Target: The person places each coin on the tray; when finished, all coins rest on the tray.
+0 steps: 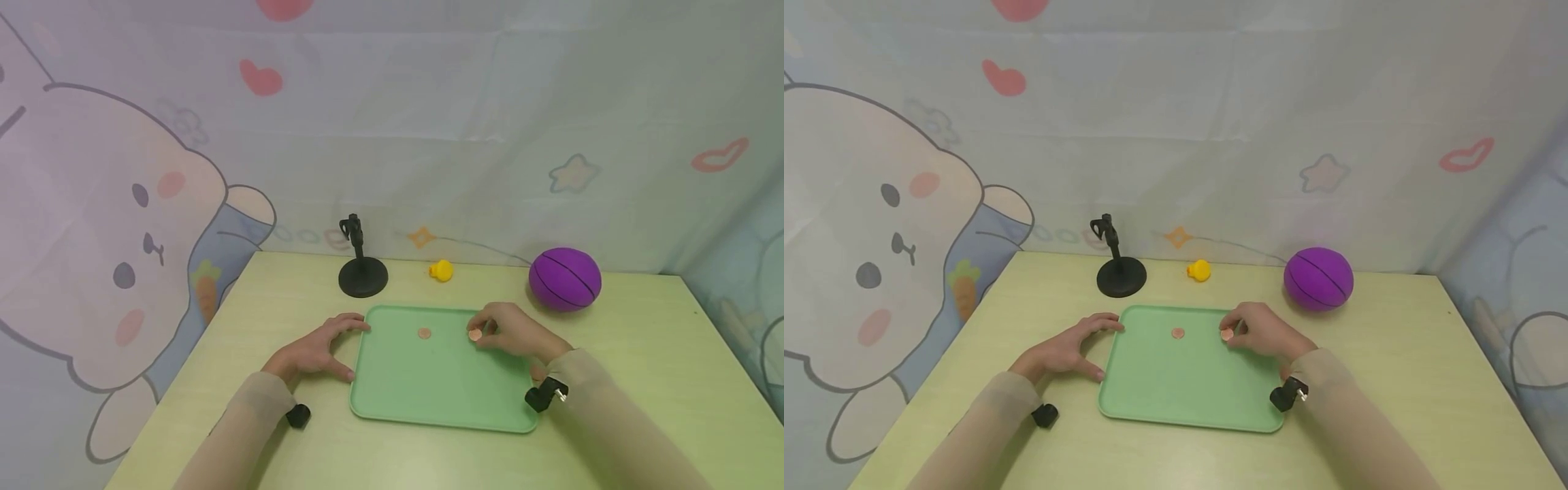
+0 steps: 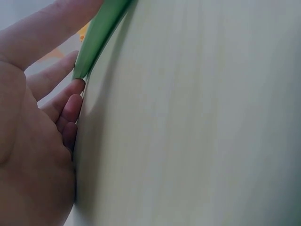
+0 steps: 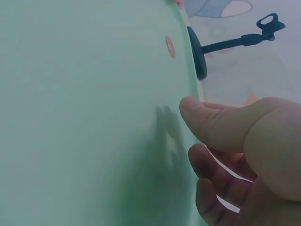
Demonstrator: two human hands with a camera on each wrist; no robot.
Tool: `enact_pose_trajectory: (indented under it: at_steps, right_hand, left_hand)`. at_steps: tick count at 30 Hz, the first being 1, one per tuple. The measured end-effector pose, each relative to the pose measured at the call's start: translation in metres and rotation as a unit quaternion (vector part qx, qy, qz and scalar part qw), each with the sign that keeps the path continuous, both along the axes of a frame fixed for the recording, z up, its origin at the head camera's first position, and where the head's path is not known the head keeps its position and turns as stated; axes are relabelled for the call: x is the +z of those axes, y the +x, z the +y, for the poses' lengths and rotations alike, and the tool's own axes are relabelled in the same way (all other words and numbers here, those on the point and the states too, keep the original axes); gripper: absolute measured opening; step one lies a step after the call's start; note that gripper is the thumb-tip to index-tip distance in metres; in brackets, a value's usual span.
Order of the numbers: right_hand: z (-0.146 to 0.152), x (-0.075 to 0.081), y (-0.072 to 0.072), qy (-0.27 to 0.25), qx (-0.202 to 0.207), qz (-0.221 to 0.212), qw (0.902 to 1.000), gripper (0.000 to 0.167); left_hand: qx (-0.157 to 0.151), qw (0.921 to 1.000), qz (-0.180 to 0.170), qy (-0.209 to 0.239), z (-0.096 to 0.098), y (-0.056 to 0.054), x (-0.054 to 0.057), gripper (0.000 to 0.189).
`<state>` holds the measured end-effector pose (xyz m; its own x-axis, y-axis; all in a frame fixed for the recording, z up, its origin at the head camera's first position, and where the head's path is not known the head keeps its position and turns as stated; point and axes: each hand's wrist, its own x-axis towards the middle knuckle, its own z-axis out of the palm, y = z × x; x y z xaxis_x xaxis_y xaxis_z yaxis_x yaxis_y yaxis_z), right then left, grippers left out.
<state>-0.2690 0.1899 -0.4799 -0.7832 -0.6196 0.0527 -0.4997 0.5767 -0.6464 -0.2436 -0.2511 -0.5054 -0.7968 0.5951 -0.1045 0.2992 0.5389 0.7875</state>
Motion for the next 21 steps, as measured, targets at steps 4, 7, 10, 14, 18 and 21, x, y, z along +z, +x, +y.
enact_pose_trajectory:
  at_steps: [4,7,10,14,18,21]
  right_hand:
    - [-0.014,-0.004,-0.003,0.0,-0.006,-0.003,1.0,0.021]
    - [-0.023,-0.006,-0.005,0.0,-0.013,0.0,0.9999,0.02]
    - [-0.03,-0.007,-0.006,0.002,-0.015,0.003,0.9999,0.02]
    - [-0.037,-0.009,-0.008,0.007,-0.02,-0.002,0.9998,0.018]
    - [-0.042,-0.01,-0.01,-0.001,-0.019,-0.001,0.9998,0.017]
    - [-0.046,-0.012,-0.011,-0.005,-0.013,0.004,0.9999,0.018]
  left_hand:
    - [0.001,1.0,0.002,-0.001,0.0,0.0,0.0,0.087]
    - [0.0,1.0,0.004,-0.001,0.0,0.0,0.0,0.087]
    - [-0.001,1.0,0.002,0.0,0.001,0.0,0.001,0.088]
    - [0.001,1.0,0.0,-0.001,0.001,0.0,0.001,0.087]
    - [0.001,1.0,0.0,0.0,0.0,-0.001,0.0,0.087]
    - [0.001,1.0,0.0,0.001,0.0,0.0,0.0,0.087]
